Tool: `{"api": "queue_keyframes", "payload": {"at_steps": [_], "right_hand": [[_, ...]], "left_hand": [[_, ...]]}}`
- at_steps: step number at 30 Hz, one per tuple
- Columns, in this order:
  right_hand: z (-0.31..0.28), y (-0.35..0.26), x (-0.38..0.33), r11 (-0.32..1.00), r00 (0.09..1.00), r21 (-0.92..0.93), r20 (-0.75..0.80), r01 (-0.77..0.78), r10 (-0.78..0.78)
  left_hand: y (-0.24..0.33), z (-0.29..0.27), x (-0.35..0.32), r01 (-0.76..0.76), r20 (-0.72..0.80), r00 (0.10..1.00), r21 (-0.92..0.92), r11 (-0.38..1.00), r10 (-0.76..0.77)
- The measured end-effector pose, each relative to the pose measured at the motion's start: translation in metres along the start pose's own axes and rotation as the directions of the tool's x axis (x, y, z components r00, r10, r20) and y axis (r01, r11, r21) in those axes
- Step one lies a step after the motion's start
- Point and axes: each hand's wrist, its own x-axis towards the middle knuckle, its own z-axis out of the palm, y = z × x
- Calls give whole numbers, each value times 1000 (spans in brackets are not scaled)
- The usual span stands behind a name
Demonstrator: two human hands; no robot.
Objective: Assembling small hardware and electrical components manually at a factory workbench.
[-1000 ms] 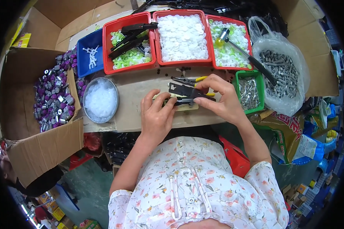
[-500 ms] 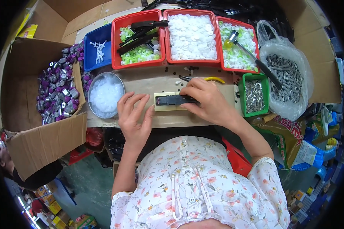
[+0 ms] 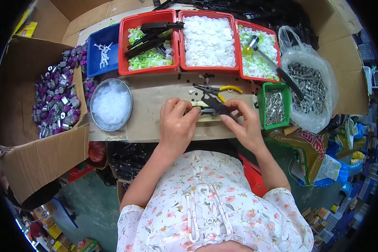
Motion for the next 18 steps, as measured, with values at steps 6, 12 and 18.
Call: {"api": "queue_keyframes", "payload": {"at_steps": [6,12,18], "right_hand": [[5,5,1,999,1000,41,-17,24,-23],[4,9,1,997,997,24,-24,69,-68],[4,9,-2,997,999,63,-25,33,-32]], "left_hand": [[2,6,2,-20,-10,1000,35,999,20],[1,13,1,-61,-28,998,60,996,63],[-3,16,-5,-161,-49,985,104,982,166]]}}
